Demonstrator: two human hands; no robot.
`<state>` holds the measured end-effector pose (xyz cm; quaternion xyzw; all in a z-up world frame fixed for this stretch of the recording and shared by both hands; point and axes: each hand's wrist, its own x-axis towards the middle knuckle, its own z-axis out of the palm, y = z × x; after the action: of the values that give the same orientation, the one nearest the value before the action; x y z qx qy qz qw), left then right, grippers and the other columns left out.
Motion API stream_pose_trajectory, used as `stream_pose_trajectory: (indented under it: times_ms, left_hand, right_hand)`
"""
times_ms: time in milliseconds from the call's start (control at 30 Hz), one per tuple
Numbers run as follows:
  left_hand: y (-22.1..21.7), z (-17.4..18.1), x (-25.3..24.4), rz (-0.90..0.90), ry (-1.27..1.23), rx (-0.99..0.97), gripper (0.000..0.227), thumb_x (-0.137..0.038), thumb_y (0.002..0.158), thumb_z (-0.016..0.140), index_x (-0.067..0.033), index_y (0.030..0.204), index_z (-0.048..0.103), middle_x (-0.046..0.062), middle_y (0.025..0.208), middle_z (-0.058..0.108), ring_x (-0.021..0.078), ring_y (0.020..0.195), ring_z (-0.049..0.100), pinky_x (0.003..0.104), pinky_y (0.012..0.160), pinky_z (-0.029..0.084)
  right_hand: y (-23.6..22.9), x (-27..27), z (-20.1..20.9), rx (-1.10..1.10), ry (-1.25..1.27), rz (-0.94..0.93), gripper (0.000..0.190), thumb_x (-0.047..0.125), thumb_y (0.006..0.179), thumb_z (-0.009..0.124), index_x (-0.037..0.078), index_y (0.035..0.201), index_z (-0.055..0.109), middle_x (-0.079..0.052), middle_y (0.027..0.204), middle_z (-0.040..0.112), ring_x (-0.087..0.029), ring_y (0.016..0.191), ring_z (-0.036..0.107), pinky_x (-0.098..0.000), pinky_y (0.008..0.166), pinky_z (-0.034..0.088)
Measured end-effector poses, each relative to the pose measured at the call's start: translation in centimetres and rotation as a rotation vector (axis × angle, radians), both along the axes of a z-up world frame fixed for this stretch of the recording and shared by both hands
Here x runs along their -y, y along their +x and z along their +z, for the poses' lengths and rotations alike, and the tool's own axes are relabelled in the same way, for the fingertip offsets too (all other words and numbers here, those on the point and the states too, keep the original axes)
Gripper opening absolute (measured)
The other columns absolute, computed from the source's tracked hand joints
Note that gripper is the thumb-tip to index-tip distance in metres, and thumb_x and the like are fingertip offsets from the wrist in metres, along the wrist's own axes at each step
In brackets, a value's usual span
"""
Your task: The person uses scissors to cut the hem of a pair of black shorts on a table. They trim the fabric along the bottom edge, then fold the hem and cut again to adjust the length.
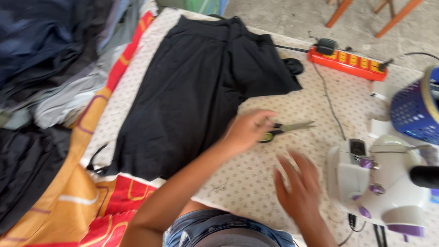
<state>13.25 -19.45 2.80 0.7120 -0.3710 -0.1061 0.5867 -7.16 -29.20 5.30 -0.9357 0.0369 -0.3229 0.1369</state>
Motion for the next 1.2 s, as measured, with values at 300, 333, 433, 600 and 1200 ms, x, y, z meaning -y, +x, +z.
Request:
stream_pose_trajectory:
  times_ms: [300, 333, 433, 600, 1200]
  left_hand:
    - [9.4, 0.1, -23.7, 0.723, 0.496, 0.486, 0.025, -0.018, 0.091, 0.072, -0.0057, 0.113, 0.071, 0.013, 0.114, 0.071, 0.0362, 0.104, 0.068, 0.048, 0.095, 0.052]
    - [10.0, -0.7, -25.1, 0.791, 0.562, 0.478, 0.03, -0.021, 0.089, 0.074, -0.0043, 0.112, 0.07, 0.016, 0.112, 0.068, 0.0383, 0.102, 0.066, 0.049, 0.09, 0.052]
    - [10.8, -3.1, -27.8, 0.908, 0.767, 0.418, 0.04, -0.033, 0.086, 0.078, -0.0022, 0.109, 0.066, 0.018, 0.106, 0.063, 0.0408, 0.099, 0.063, 0.05, 0.081, 0.053]
    - [10.8, -5.7, -28.7, 0.835, 0.944, 0.503, 0.025, -0.033, 0.096, 0.07, -0.0096, 0.105, 0.065, 0.01, 0.102, 0.065, 0.0322, 0.094, 0.067, 0.046, 0.077, 0.056]
    - [10.8, -1.7, -29.5, 0.815, 0.684, 1.044, 0.031, -0.007, 0.088, 0.064, -0.0113, 0.119, 0.063, 0.01, 0.115, 0.065, 0.0308, 0.101, 0.067, 0.042, 0.09, 0.054]
  right_hand:
    - [14.9, 1.4, -6.3, -0.28, -0.291, 0.178, 0.022, 0.015, 0.097, 0.06, 0.005, 0.115, 0.068, -0.016, 0.13, 0.061, -0.036, 0.131, 0.053, -0.0501, 0.112, 0.04]
    - [15.3, 2.1, -6.7, -0.313, -0.28, 0.156, 0.019, 0.015, 0.099, 0.059, 0.004, 0.112, 0.068, -0.016, 0.125, 0.062, -0.036, 0.13, 0.054, -0.0492, 0.112, 0.041]
    - [15.3, 5.2, -6.2, -0.675, -0.512, -0.167, 0.014, 0.011, 0.102, 0.057, 0.006, 0.11, 0.068, -0.015, 0.114, 0.064, -0.028, 0.11, 0.059, -0.0424, 0.106, 0.046]
    - [13.8, 3.7, -4.0, -0.187, -0.202, -0.188, 0.02, 0.017, 0.094, 0.07, 0.011, 0.112, 0.063, -0.011, 0.117, 0.065, -0.028, 0.107, 0.063, -0.0419, 0.093, 0.052]
    - [20.5, -2.3, -4.9, -0.364, 0.827, -0.007, 0.087, 0.005, 0.085, 0.076, 0.022, 0.16, 0.034, -0.008, 0.092, 0.063, -0.012, 0.076, 0.06, -0.0301, 0.07, 0.054]
